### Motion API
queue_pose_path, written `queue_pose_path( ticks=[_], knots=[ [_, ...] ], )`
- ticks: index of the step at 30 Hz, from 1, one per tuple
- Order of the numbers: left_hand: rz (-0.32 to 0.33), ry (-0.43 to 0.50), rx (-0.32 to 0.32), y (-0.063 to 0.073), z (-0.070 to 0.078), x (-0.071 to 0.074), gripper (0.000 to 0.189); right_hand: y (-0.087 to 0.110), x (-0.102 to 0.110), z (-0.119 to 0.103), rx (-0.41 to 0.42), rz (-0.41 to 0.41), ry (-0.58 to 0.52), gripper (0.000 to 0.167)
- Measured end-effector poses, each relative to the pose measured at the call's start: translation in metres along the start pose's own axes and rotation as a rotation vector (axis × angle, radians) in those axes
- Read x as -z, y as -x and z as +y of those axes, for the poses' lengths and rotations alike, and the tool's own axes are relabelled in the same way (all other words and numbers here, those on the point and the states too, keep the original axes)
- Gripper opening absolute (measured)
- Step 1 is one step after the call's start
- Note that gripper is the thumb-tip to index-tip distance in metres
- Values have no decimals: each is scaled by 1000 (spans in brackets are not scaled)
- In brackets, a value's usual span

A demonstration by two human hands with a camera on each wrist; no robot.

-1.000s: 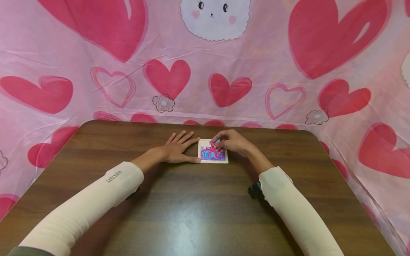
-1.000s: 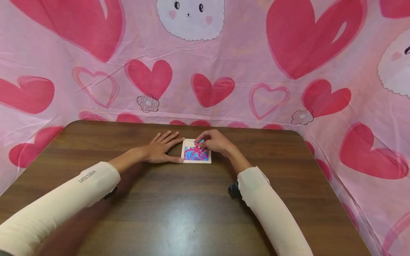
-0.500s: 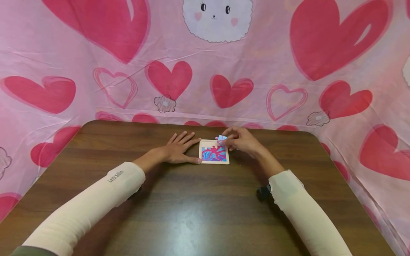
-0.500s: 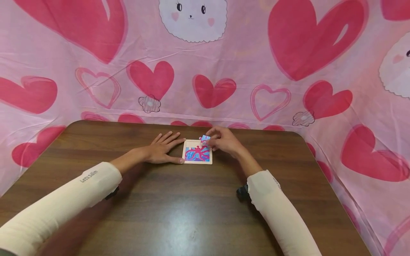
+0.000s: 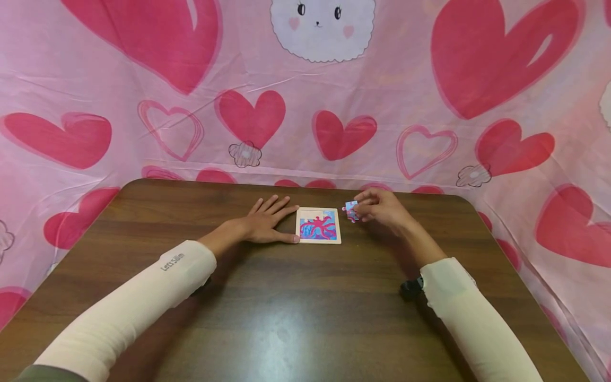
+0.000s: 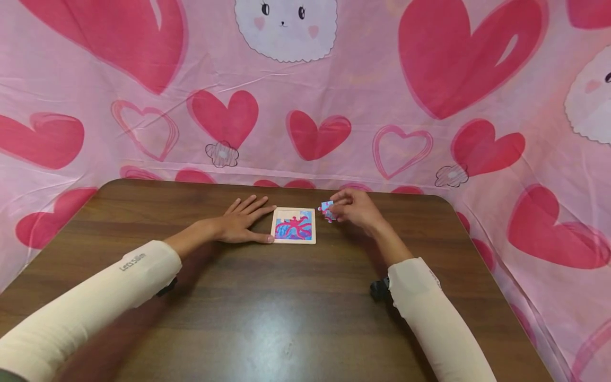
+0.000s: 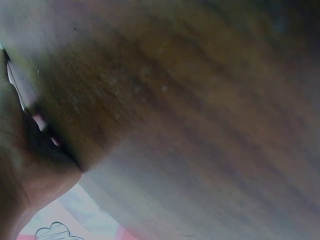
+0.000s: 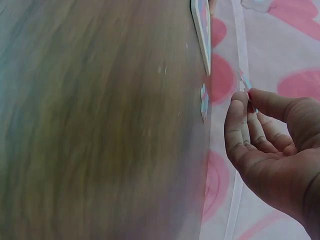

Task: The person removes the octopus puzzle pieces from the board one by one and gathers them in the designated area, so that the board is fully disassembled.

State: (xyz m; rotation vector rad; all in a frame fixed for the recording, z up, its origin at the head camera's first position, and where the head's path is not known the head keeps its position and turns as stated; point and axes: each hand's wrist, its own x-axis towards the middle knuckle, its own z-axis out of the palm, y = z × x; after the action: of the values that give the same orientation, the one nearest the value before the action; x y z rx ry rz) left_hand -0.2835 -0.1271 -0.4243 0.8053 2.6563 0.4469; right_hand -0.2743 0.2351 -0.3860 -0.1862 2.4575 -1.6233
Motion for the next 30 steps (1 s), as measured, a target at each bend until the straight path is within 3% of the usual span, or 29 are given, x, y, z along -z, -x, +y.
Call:
queue_pose_path(
  ticks=[5, 10, 16, 18, 24, 30],
  knots=[
    [-10, -19, 25, -2, -2, -1, 113, 5, 10, 5, -10, 7, -9, 39],
    [3, -1, 9, -5, -7, -5, 117, 10, 22, 11, -22, 9, -12, 40],
    [-9, -5, 13, 0, 1, 0, 116, 12, 36, 18, -71, 24, -33, 44],
    [-21, -5, 19, 4, 6, 4, 113, 12, 39, 20, -95, 32, -4, 45],
    [-14, -16, 22, 1, 3, 2, 117, 10, 44, 25, -160, 45, 116, 45],
    [-28, -6, 22, 6, 8, 6, 112, 8, 42, 26, -171, 44, 189, 45]
  ],
)
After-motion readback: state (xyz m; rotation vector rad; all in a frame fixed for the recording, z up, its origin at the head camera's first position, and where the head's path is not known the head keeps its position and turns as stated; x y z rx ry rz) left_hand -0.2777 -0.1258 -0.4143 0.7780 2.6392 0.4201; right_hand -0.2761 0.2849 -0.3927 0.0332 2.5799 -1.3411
